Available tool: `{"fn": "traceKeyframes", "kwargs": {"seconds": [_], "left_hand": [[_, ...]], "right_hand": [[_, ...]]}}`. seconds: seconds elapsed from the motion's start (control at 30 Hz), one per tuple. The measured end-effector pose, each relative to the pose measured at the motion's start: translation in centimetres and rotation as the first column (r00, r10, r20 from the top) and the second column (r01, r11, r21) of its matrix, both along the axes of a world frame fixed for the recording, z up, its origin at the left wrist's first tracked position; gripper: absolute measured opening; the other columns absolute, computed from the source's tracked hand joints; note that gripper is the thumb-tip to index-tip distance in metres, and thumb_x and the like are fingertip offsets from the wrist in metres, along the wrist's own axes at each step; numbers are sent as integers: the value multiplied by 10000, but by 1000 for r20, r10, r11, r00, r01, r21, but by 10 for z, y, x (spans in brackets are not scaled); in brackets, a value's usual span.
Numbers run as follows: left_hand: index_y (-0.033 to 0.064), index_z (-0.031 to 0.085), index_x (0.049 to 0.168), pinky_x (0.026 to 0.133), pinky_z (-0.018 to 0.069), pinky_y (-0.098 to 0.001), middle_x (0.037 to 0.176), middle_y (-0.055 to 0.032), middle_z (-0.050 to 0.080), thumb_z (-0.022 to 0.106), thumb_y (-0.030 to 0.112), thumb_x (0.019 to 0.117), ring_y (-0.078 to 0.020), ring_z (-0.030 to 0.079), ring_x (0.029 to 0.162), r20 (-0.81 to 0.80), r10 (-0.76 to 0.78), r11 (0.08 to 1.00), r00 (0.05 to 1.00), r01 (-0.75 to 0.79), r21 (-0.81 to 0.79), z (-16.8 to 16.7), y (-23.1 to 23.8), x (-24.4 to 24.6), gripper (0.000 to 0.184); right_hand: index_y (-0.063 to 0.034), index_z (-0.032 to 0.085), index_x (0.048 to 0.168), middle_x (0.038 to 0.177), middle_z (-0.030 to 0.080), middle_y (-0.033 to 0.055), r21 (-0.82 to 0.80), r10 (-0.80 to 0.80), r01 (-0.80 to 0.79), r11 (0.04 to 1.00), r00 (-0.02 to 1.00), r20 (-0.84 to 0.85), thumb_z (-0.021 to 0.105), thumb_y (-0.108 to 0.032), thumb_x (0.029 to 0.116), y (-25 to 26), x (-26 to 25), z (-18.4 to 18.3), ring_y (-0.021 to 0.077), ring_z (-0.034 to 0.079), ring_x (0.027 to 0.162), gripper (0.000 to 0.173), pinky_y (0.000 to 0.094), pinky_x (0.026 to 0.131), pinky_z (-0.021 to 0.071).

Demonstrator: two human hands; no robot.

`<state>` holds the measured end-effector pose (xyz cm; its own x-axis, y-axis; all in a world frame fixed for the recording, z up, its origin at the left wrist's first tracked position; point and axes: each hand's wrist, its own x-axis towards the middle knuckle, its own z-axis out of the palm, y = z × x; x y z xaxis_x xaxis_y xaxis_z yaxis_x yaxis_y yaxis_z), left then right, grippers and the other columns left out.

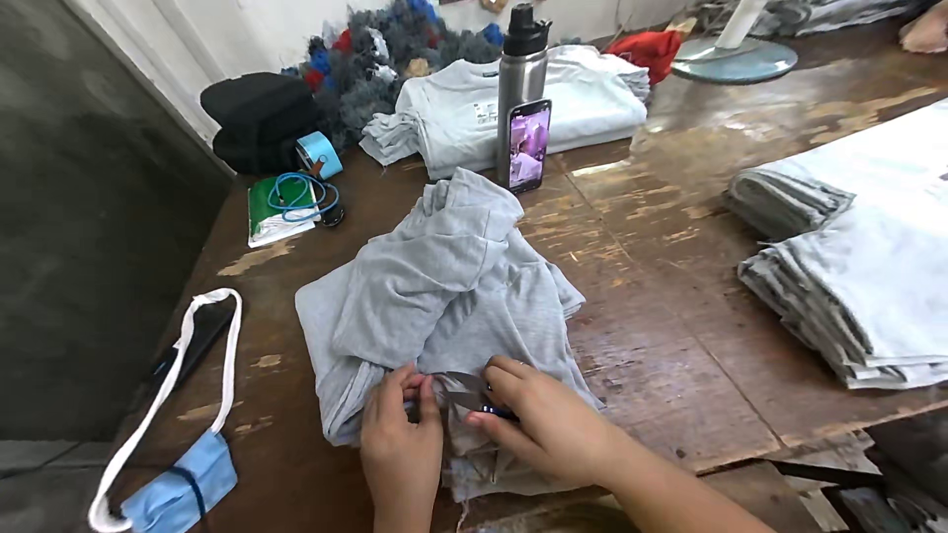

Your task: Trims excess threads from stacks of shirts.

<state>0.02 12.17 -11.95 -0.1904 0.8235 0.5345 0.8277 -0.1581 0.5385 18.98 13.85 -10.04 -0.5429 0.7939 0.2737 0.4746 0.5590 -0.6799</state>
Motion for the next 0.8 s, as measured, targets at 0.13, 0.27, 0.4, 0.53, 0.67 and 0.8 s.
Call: {"fn": "traceKeyframes", "kwargs": {"seconds": [0.13,0.27,0.4,0.53,0.67,0.8], "left_hand": [[-23,663,1022,648,496,-148,830,-47,670,643,127,873,-23,602,716,48,-35,997,998,32,67,-6,0,-3,212],[-47,632,972,590,445,-88,799,-24,637,622,67,867,57,535,651,220,-159,985,962,139,106,-8,-2,-10,156],[-37,600,963,636,504,-96,937,-36,684,630,7,866,48,601,739,406,-299,952,864,240,190,-12,-7,-15,111],[5,610,971,630,501,-88,949,-6,684,648,7,876,49,602,754,415,-332,938,847,248,243,-17,-12,-15,103],[24,606,966,630,500,-82,962,-8,695,666,22,884,49,612,765,396,-330,934,857,236,268,-21,-14,-15,101],[30,608,944,631,497,-81,955,-5,702,671,24,866,51,611,759,402,-337,931,852,238,275,-22,-13,-13,100]], "right_hand": [[-15,623,929,857,570,115,6,-27,27,1000,1000,10,519,-413,1041,2,-1,-3,219,583,738,426,347,647,503],[-13,638,930,838,601,127,23,-129,127,992,986,103,529,-424,1031,6,-8,-6,259,623,713,437,407,618,525],[-16,652,910,846,642,146,74,-175,163,984,964,199,575,-399,1008,6,-12,-8,303,665,712,403,455,593,540],[-24,669,894,877,670,159,152,-164,128,980,953,256,610,-366,990,6,-14,-7,319,688,723,361,465,589,556],[-48,676,879,852,671,137,262,-205,127,957,933,297,621,-352,976,5,-22,-11,306,684,685,324,443,544,544],[-60,689,858,821,677,124,366,-278,167,916,920,277,619,-354,973,6,-31,-18,294,680,639,323,425,504,530]]}}
